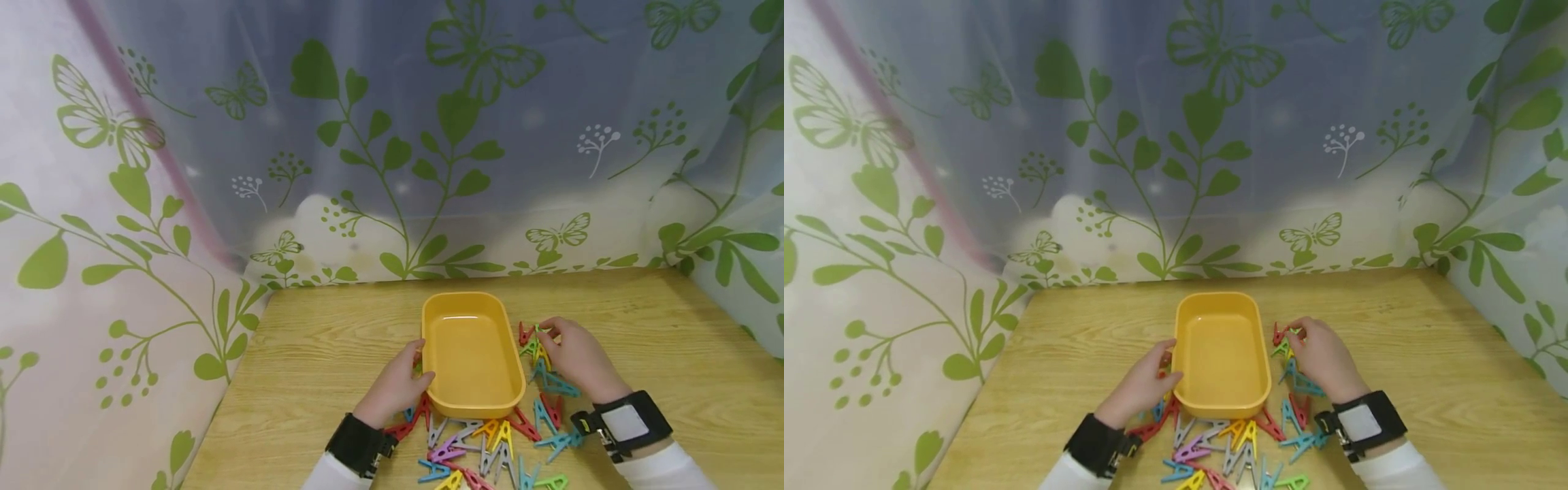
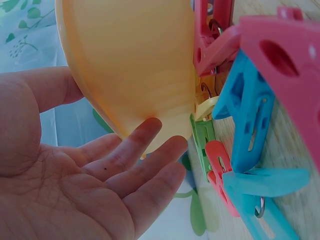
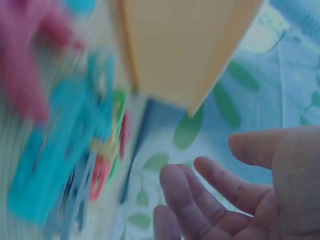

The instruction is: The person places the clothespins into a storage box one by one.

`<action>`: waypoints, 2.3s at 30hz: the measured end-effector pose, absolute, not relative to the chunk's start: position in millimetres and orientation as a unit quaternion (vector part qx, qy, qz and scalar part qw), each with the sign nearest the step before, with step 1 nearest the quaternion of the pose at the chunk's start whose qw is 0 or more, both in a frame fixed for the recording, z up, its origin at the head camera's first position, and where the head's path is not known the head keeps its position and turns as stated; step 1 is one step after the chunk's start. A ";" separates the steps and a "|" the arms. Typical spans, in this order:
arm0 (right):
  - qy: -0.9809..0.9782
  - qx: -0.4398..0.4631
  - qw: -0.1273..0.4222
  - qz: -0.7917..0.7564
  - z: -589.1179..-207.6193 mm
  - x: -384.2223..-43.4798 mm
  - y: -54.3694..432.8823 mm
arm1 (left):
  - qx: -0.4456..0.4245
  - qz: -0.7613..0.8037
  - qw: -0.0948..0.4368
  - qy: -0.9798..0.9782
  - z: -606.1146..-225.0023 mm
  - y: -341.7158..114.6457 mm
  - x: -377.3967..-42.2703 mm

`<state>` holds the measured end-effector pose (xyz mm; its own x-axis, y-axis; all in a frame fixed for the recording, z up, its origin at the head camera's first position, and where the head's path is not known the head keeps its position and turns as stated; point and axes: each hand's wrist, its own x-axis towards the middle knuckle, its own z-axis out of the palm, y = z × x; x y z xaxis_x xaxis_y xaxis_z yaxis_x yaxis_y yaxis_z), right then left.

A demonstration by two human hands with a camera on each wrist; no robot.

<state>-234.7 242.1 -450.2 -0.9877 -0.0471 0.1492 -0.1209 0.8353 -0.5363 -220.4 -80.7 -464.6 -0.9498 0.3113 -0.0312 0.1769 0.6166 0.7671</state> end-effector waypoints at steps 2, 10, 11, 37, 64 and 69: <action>-0.958 0.032 0.069 0.277 -450.9 -237.2 250.4 | 0.137 0.416 0.079 0.895 -464.7 -81.3 -220.5; -0.970 0.020 0.055 0.236 -457.4 -244.1 265.7 | 0.138 0.417 0.076 0.895 -465.4 -83.0 -221.1; -0.972 0.019 0.047 0.230 -458.1 -245.0 266.7 | 0.138 0.417 0.076 0.895 -465.2 -83.0 -221.1; -0.981 0.023 -0.041 0.187 -459.1 -247.8 278.6 | 0.132 0.412 0.085 0.897 -462.6 -81.1 -220.5; -0.987 0.053 -0.052 0.143 -461.3 -261.6 277.7 | 0.137 0.425 0.095 0.890 -460.4 -84.2 -218.1; -0.985 0.040 -0.026 0.168 -449.5 -251.5 278.4 | 0.137 0.418 0.093 0.893 -463.0 -83.3 -219.5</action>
